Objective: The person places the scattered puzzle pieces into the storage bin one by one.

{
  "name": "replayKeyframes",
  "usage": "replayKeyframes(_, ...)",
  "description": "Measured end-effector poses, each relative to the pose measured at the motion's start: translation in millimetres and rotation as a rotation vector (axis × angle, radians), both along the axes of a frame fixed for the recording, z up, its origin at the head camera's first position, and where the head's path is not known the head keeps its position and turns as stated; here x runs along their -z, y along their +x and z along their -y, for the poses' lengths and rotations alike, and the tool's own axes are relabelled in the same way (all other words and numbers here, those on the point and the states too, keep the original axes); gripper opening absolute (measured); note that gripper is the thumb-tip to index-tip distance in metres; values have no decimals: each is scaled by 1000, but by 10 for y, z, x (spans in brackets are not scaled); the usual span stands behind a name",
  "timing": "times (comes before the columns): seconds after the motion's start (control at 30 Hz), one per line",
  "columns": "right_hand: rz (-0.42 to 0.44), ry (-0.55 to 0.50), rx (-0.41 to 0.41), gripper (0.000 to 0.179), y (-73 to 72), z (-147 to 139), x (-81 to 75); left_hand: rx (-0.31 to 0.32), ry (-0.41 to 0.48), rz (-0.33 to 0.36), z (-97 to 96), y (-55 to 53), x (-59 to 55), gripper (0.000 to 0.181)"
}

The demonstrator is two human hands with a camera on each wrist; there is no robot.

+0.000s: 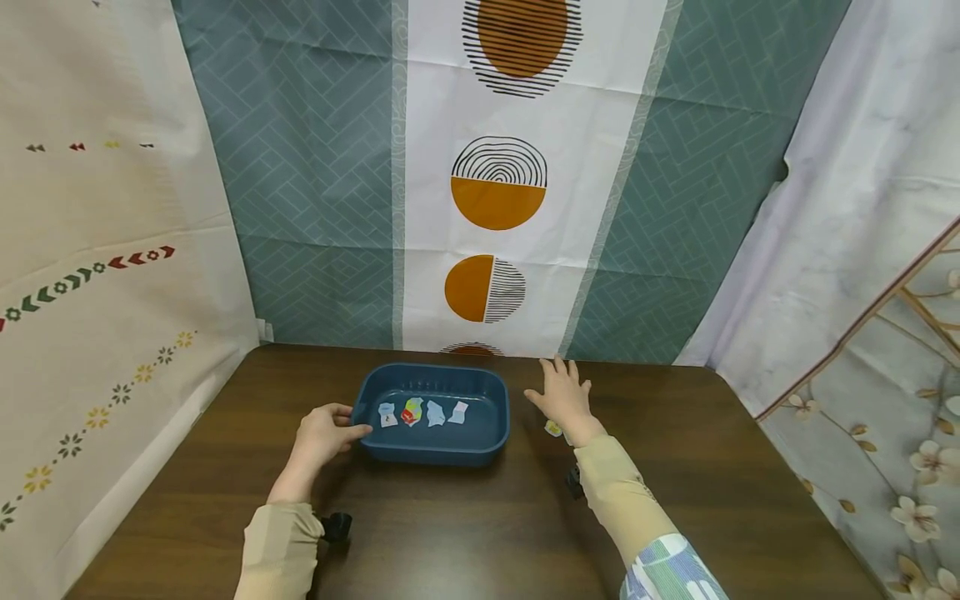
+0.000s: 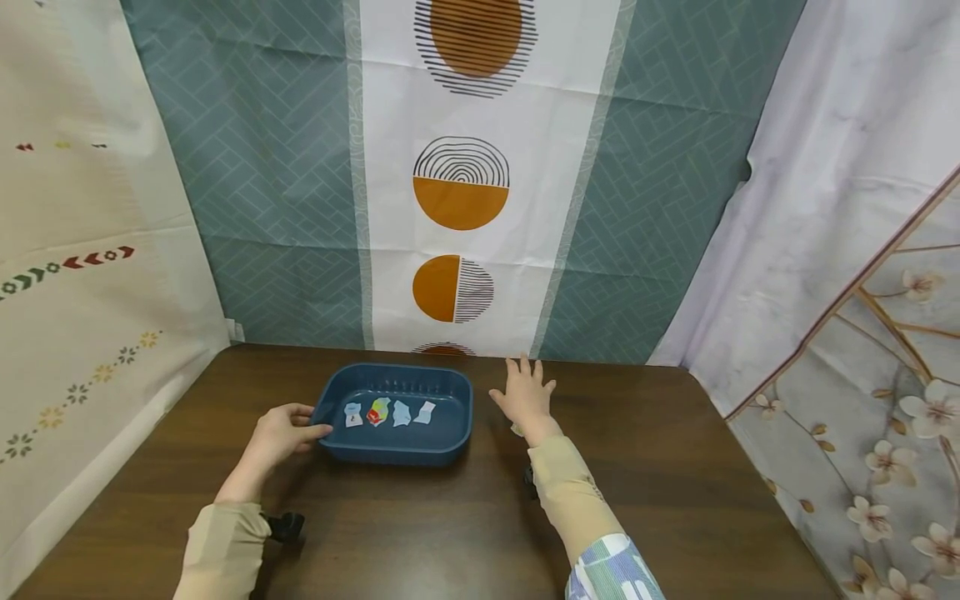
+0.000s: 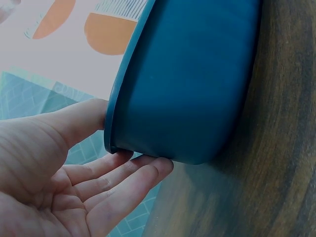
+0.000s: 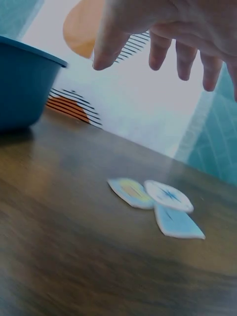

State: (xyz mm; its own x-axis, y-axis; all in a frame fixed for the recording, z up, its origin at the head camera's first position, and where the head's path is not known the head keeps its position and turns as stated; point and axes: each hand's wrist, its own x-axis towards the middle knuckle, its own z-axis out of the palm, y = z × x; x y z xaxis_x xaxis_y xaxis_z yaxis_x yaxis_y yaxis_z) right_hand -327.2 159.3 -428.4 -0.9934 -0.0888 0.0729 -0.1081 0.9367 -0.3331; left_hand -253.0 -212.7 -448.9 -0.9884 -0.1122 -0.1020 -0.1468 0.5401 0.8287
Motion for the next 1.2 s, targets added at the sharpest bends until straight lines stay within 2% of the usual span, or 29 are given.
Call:
replayKeyframes(0.3, 59, 4, 61, 68, 10, -302, 75, 3, 8, -3, -2, 4, -10, 54)
replayKeyframes(0.6, 105, 66, 79, 59, 19, -528, 193, 4, 10, -9, 2, 2, 0, 54)
replayKeyframes(0.8, 145, 63, 71, 51, 50, -586, 265, 2, 13, -13, 7, -3, 11, 54)
replayKeyframes(1.2, 165, 39, 47, 48, 101, -616, 344, 2, 2, -9, 5, -1, 9, 55)
